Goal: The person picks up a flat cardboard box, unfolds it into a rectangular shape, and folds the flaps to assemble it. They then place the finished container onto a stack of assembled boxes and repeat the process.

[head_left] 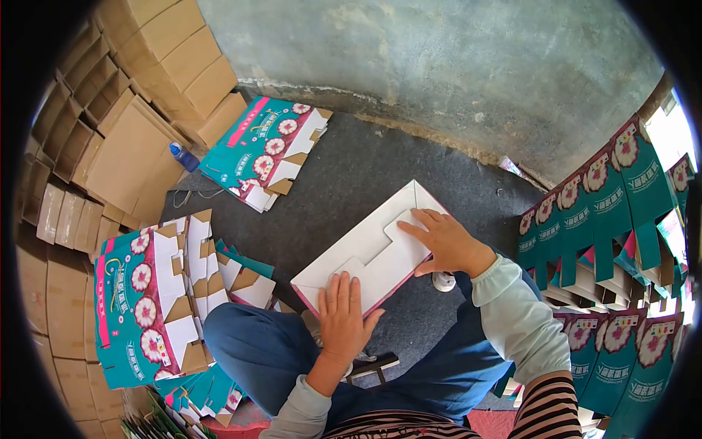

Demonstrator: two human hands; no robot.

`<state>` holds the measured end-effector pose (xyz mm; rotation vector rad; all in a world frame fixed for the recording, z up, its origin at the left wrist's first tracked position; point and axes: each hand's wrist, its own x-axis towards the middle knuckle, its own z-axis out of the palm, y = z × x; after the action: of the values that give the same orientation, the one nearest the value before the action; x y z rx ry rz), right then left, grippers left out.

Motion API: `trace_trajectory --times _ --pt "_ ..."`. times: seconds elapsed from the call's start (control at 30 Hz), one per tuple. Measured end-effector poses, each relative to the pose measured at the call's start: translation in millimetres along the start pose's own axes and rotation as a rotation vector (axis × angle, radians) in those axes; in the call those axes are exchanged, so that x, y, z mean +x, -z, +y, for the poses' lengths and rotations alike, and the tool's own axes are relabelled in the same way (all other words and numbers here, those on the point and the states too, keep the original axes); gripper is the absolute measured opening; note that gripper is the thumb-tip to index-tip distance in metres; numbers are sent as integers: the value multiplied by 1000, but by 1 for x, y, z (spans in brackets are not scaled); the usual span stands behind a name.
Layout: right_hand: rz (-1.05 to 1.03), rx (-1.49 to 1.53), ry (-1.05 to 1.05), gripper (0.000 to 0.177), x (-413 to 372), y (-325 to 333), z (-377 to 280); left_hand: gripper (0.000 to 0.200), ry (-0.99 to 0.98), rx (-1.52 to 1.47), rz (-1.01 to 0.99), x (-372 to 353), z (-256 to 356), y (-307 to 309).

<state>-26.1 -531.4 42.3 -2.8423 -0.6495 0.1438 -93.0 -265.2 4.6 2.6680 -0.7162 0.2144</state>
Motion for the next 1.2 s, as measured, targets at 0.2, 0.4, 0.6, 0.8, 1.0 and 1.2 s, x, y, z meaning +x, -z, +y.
trace_trajectory --times 0.2,0.4,0.6,0.8,1.0,1.2 --pt "-26 -69 14 95 1 -7 0 70 -21 34 -41 -1 -1 -9" --pt "-117 -110 -14 86 7 -14 4 66 -36 17 -83 0 -3 -12" --pt "-236 -198 -50 80 12 -10 0 60 -108 -10 -118 3 -9 -13" --pt "-359 -138 -98 79 16 -2 -3 56 -97 -41 -86 4 -10 -14" --pt "-21 134 11 74 -3 -9 16 54 -142 -148 78 -4 -5 1" --pt "176 187 -421 62 0 3 39 65 196 -106 341 8 -44 21"
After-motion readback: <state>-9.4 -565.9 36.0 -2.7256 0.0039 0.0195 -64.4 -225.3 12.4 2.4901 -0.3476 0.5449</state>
